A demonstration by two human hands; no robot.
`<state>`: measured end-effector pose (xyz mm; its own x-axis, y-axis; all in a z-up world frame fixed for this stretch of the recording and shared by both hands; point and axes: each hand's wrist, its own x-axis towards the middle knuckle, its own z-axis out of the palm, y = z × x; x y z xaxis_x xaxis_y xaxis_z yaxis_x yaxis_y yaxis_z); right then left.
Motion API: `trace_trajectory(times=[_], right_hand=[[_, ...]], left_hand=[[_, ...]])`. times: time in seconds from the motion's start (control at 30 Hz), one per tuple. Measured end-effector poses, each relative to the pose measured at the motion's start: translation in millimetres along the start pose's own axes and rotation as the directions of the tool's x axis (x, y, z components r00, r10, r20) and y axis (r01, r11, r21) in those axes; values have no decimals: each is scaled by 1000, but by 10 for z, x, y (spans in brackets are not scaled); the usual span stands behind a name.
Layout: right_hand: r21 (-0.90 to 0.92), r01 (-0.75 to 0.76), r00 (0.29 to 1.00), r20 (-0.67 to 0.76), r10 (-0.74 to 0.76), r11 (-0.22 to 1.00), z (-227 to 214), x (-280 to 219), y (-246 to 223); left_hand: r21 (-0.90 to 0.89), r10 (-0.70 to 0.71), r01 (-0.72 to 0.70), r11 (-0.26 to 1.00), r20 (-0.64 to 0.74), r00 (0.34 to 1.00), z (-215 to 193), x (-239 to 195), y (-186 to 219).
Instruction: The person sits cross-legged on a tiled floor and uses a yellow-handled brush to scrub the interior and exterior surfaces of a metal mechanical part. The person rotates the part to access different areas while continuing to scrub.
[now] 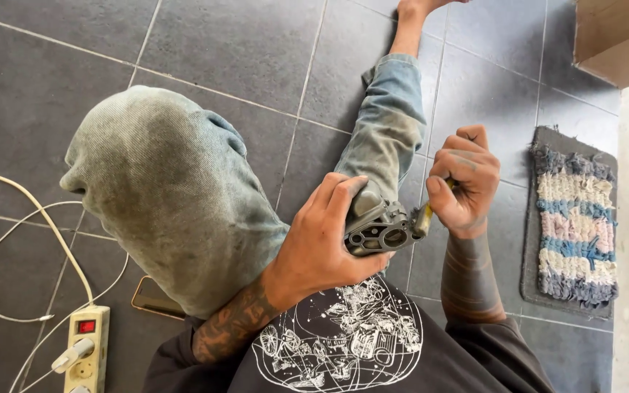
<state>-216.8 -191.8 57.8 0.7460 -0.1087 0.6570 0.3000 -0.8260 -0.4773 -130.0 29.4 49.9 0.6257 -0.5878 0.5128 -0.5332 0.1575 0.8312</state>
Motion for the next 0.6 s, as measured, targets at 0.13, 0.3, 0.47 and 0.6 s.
trace_trajectory(times=[0.13, 0.3, 0.47, 0.6], right_hand=[[-61, 52, 999, -6, -52, 997, -11, 70, 84], [-180, 142, 990, 25, -140, 973, -160, -11, 184], [-446, 373, 900, -40, -435, 813, -199, 73, 23], [-667, 407, 864, 60, -499, 624, -561, -203, 351]], left_hand=[[5, -2, 2, 1000, 6, 1000, -27, 8, -23], [-30, -27, 27, 999, 20, 999, -44, -2, -13], [48, -98, 91, 995, 177, 979, -83, -12, -65], [21, -99, 97, 995, 197, 975, -21, 5, -101]])
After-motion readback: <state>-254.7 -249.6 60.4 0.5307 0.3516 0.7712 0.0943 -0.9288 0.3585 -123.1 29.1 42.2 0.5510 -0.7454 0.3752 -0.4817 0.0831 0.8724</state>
